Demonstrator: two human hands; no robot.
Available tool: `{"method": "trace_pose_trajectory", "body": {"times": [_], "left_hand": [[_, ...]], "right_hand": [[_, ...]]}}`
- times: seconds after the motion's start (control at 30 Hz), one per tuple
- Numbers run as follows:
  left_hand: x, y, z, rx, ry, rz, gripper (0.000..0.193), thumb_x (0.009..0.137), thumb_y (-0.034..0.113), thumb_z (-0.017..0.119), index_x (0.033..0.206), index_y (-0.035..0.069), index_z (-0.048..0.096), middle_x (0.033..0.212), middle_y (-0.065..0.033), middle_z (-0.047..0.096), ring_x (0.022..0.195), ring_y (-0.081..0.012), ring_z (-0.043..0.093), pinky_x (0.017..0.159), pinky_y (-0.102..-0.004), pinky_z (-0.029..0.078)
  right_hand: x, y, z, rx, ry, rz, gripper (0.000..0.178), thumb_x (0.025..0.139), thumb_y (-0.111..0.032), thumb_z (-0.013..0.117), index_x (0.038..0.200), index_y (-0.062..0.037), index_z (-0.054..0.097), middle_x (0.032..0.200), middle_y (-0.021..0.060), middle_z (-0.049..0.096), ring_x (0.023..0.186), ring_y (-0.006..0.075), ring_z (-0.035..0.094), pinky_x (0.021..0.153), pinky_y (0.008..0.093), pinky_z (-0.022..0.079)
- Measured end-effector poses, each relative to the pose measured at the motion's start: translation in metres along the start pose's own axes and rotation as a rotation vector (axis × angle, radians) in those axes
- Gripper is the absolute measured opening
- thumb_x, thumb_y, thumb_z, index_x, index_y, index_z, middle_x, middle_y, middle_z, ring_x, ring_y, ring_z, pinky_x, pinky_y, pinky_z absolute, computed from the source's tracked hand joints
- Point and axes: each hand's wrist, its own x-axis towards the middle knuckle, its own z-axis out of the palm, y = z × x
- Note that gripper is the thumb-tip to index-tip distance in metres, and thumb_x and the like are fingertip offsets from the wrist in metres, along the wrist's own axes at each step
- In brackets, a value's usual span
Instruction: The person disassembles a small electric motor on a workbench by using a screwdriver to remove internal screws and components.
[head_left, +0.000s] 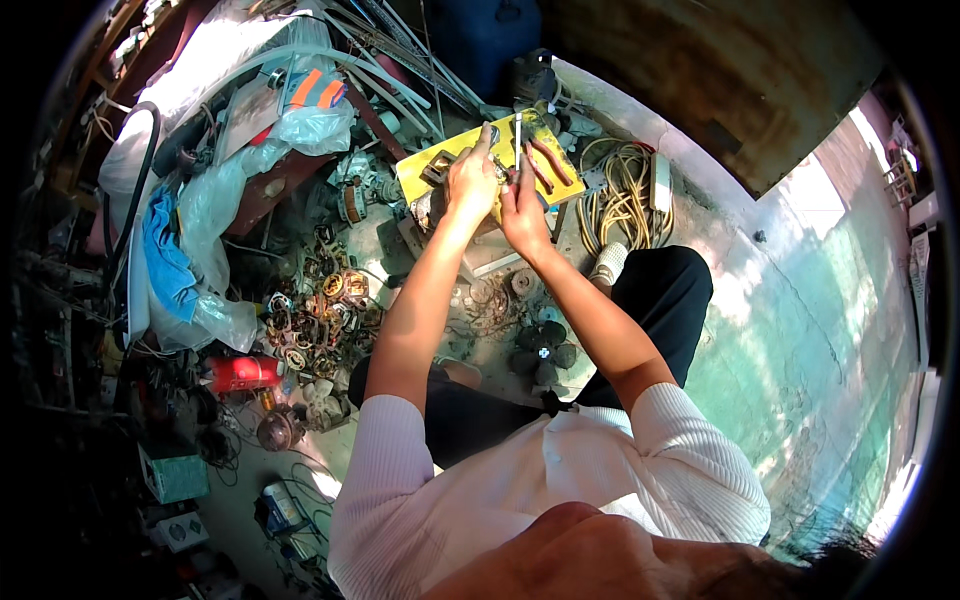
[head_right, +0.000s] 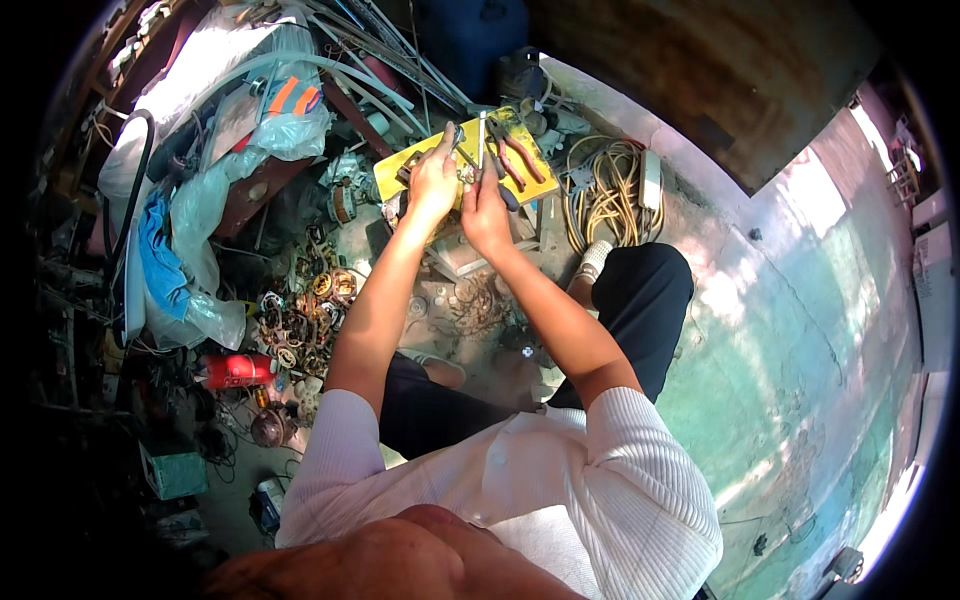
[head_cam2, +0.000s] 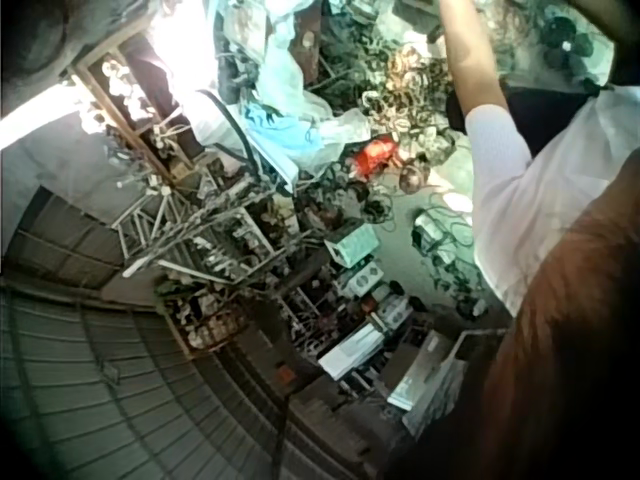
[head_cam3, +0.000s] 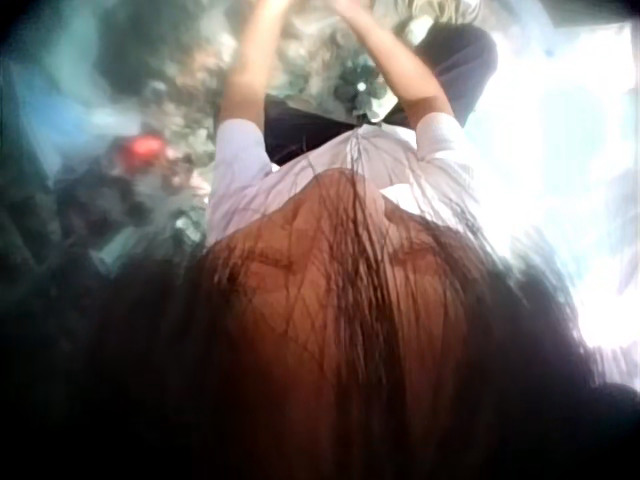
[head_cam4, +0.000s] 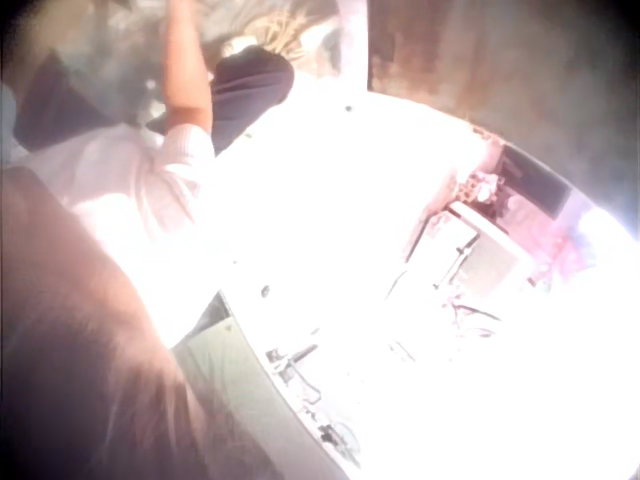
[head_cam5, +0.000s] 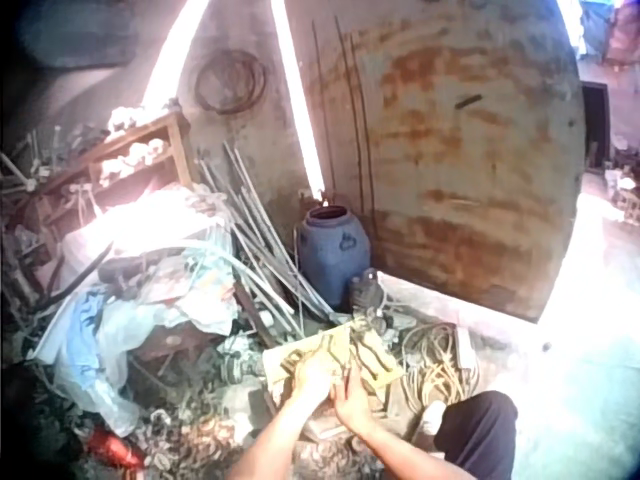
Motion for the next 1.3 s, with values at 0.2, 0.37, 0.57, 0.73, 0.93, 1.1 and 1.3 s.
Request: {"method": "trace_pose_trajectory", "body": {"times": [0.2,0.37,0.57,0.73,0.93,1.1,1.3], "left_hand": [[-0.021,-0.045,-0.053,-1.204,-0.213,-0.486,0.041,0.100,0.014,0.044,0.141,0.013,0.043,0.081,-0.0002,0.052,0.061,-0.0080,0.044,0.054,-0.0222,0.042],[-0.067,-0.049,-0.110,-1.775,-0.398,-0.606,0.026,0.103,0.015,0.039,0.129,0.010,0.042,0.080,0.0007,0.041,0.059,-0.0042,0.038,0.048,-0.0171,0.033],[-0.104,-0.091,-0.125,-1.802,-0.404,-0.590,0.033,0.104,0.018,0.038,0.137,0.012,0.037,0.081,0.0021,0.042,0.059,-0.0033,0.037,0.049,-0.0171,0.034],[-0.138,-0.157,-0.103,-1.781,0.074,-0.921,0.017,0.105,0.020,0.036,0.120,0.018,0.044,0.079,0.0011,0.044,0.058,-0.0064,0.040,0.050,-0.0211,0.037],[-0.158,-0.160,-0.078,-1.691,0.246,-1.139,0.010,0.104,0.021,0.035,0.095,0.020,0.038,0.078,0.0014,0.048,0.060,-0.0083,0.043,0.053,-0.0254,0.039],[-0.165,-0.131,-0.058,-1.447,0.098,-1.097,0.012,0.104,0.023,0.036,0.109,0.017,0.045,0.085,0.0010,0.053,0.064,-0.0085,0.046,0.054,-0.0270,0.044],[-0.166,-0.113,-0.041,-1.487,0.016,-1.084,0.032,0.105,0.025,0.035,0.135,0.015,0.037,0.083,0.0008,0.052,0.063,-0.0073,0.043,0.055,-0.0256,0.044]], "right_hand": [[-0.009,0.012,-0.018,0.057,0.145,-0.053,0.049,0.096,-0.012,0.045,0.142,-0.0034,0.030,0.114,0.0231,0.058,0.100,0.0345,0.060,0.087,0.0392,0.046],[-0.037,0.036,-0.036,0.024,-0.030,0.244,0.043,0.098,-0.017,0.049,0.137,-0.0028,0.036,0.102,0.0143,0.060,0.085,0.0191,0.060,0.076,0.0328,0.048],[-0.048,0.037,-0.012,0.079,-0.082,0.258,0.023,0.096,-0.021,0.057,0.103,-0.0020,0.047,0.082,0.0017,0.051,0.070,0.0088,0.046,0.063,0.0261,0.040],[-0.022,-0.018,0.012,-0.299,-0.333,0.017,0.040,0.080,-0.024,0.077,0.107,-0.0012,0.057,0.086,0.0067,0.056,0.065,0.0133,0.049,0.060,0.0281,0.044],[0.015,-0.055,0.043,-0.957,-0.716,-0.463,0.091,0.069,-0.038,0.082,0.145,-0.0239,0.035,0.138,0.0181,0.043,0.111,0.0381,0.057,0.091,0.0425,0.050],[0.036,-0.049,0.062,-1.121,-0.877,-0.557,0.096,0.066,-0.044,0.081,0.144,-0.0150,0.035,0.131,0.0182,0.050,0.109,0.0368,0.059,0.091,0.0406,0.050],[0.063,-0.052,0.067,-0.987,-0.940,-0.263,0.087,0.057,-0.050,0.085,0.123,-0.0015,0.057,0.102,0.0189,0.068,0.096,0.0331,0.065,0.085,0.0383,0.050]]}}
